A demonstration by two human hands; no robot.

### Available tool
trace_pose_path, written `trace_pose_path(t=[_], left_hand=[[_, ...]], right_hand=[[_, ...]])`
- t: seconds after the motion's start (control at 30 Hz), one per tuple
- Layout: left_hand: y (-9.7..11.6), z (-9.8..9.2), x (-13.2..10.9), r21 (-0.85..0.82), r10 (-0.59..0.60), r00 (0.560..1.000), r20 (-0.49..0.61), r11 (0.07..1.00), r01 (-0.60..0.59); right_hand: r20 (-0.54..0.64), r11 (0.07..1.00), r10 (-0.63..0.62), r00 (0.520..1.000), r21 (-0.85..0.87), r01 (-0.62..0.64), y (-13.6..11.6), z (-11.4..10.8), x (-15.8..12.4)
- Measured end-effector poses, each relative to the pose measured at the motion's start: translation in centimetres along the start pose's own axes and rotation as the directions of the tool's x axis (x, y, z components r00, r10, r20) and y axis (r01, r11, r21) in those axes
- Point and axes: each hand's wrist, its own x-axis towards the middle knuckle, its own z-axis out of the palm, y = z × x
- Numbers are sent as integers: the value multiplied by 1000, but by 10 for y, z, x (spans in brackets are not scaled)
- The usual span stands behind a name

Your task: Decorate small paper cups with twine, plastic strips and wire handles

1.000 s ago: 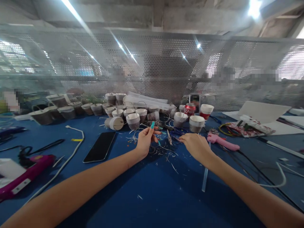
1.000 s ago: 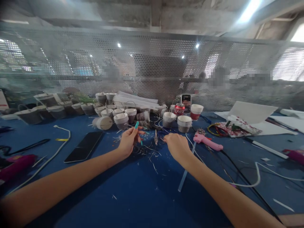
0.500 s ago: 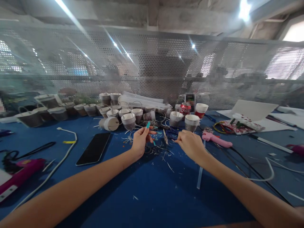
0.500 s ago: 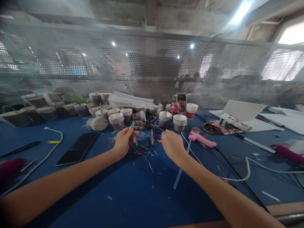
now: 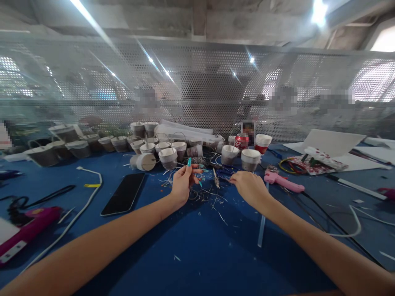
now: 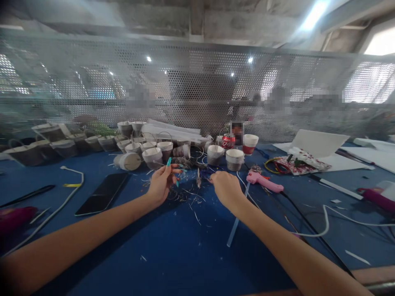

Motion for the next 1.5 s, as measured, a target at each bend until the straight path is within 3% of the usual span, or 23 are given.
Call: trace_pose_path(t=[0.3,0.63,0.97,1.17,1.5], left_hand=[[6,6,-4,23,4,1000,6,1000,-4],[17,9,-5,62,29,993,118,997,-37],[16,6,3,26,70,992,108,997,-73],[18,7,2,64,60,988,144,996,-70],[20,10,-3,74,43,988,151,996,-55]], right_hand=[[-23,998,55,998,23,-54,-4,-10,-2],[-153,996,38,988,84,-26,-6,-3,-5],[-27,997,-28,999,77,30,-2,-9,-1],[28,996,36,999,81,-38,0,-7,0],[-88,990,116,989,91,-108,6,-2,-1]])
